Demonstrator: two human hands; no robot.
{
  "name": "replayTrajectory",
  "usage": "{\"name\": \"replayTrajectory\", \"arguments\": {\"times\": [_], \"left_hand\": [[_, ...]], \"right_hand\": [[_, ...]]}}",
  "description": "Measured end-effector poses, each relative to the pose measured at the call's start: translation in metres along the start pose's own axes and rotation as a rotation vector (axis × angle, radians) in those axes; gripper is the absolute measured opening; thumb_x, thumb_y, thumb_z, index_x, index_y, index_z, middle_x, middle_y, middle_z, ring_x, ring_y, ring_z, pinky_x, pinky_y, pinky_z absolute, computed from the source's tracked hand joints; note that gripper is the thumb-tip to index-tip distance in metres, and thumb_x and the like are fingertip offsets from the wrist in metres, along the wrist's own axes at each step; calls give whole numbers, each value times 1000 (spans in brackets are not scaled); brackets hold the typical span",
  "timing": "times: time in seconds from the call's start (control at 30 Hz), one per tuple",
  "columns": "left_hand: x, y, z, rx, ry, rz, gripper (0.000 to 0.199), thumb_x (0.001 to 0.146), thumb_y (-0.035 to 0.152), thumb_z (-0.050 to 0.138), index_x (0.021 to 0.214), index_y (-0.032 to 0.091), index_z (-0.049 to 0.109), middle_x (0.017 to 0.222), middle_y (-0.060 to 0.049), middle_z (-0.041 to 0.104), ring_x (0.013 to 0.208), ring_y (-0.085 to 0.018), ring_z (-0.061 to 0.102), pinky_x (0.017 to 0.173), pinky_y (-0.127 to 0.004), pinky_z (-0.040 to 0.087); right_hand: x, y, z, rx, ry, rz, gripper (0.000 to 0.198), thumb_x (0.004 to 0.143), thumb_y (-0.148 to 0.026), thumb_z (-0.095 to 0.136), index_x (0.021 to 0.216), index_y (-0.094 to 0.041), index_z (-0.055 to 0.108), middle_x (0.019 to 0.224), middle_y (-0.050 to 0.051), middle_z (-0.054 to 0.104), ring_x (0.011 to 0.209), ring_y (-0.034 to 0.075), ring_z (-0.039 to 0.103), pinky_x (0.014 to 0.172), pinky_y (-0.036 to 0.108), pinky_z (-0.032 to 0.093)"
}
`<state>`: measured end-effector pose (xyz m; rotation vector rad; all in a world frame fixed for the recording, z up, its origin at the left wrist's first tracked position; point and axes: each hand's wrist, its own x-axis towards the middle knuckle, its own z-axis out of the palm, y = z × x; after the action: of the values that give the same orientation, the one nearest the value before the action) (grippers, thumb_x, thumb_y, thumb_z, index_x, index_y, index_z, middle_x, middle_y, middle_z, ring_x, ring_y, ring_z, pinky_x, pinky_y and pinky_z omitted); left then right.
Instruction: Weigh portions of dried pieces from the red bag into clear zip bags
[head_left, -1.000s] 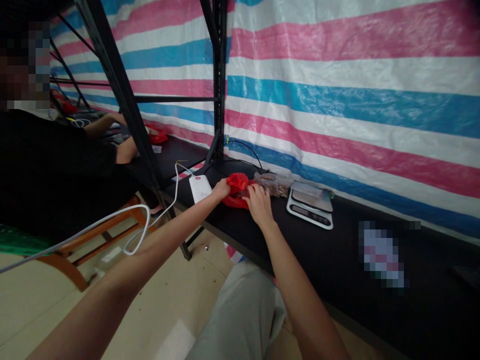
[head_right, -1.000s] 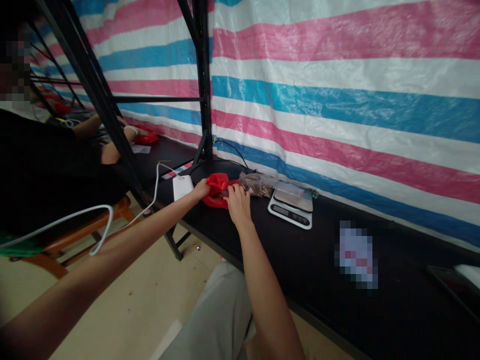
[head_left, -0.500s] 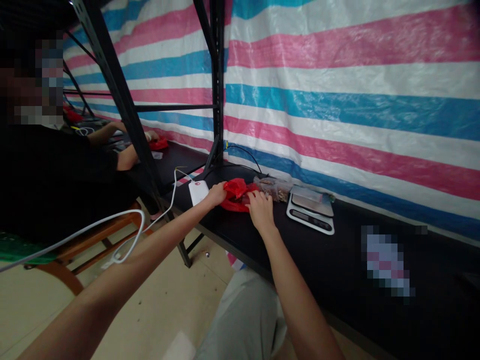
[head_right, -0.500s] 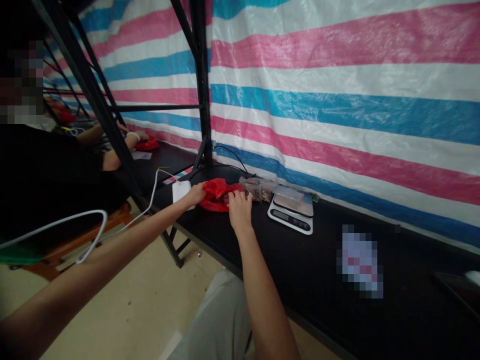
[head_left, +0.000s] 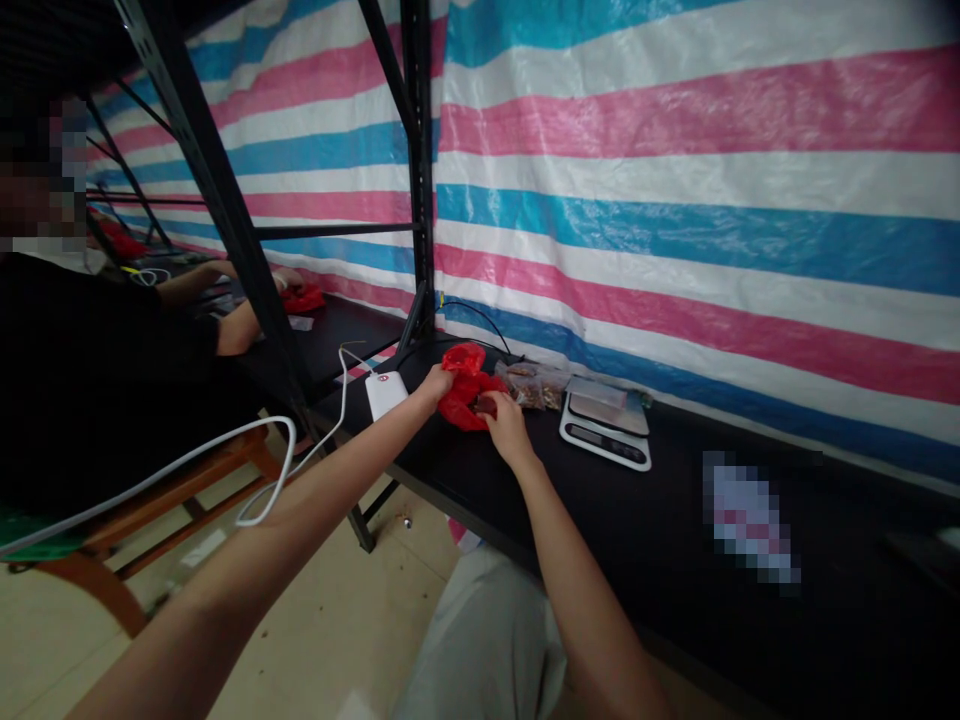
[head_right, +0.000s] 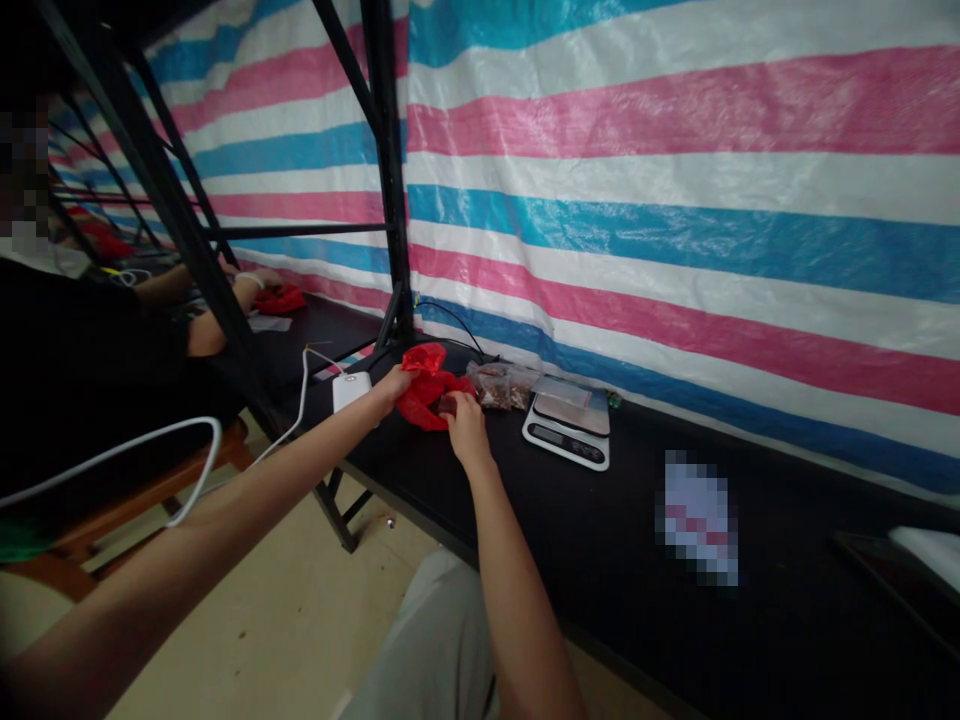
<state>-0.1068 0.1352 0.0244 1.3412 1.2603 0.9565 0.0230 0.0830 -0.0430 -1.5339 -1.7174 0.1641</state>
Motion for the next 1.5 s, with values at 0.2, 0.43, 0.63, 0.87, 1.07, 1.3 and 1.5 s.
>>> {"name": "replayTrajectory", "arguments": {"times": [0.2,0.43,0.63,0.87,1.07,1.3,1.5], "left_hand": [[4,8,10,-109,-20,-51,21,79,22,48,91,10,59,69,-8,68,63,-18,65,63,-28,53],[14,-3,-3,68,-51,22,18,72,14,48,85,9,60,69,-7,67,66,-19,64,66,-31,52],[22,-8,-43,542,-15,260,54,58,-3,41,107,16,55,88,-5,67,83,-18,62,78,-28,47],[12,6,-45,1230,-366,284,42,65,5,48,103,18,60,102,-11,64,92,-22,61,77,-25,44],[14,19,-39,1251,-494,210,61,65,51,59,113,13,53,111,-14,60,94,-25,59,75,-25,44],[34,6,-22,1219,-438,346,48,69,38,61,109,11,58,108,-13,62,96,-23,59,78,-23,42],[38,-10,-23,1124,-286,376,31,71,30,60,96,11,65,94,-11,66,84,-21,60,70,-23,42]], "right_hand": [[6,12,12,191,16,73,31,67,-5,56,97,-15,54,95,7,63,88,16,60,78,30,48],[6,5,7,362,-38,172,25,69,-11,57,93,-17,53,91,5,65,79,14,64,72,29,51],[4,3,3,181,-44,123,28,73,-20,60,100,-19,52,98,5,63,88,15,61,79,31,46],[-3,-14,-18,-71,-70,90,27,76,-20,59,101,-18,50,106,7,60,96,19,57,80,33,43],[-6,-22,-25,-266,-94,56,29,77,-21,59,103,-17,49,103,9,60,97,22,56,80,34,40],[-9,-27,-31,-367,-83,9,27,77,-24,59,103,-19,50,104,9,59,100,22,52,79,35,35],[-12,-30,-37,-505,-75,18,25,75,-32,61,94,-18,55,100,10,61,100,26,48,79,39,31]]}}
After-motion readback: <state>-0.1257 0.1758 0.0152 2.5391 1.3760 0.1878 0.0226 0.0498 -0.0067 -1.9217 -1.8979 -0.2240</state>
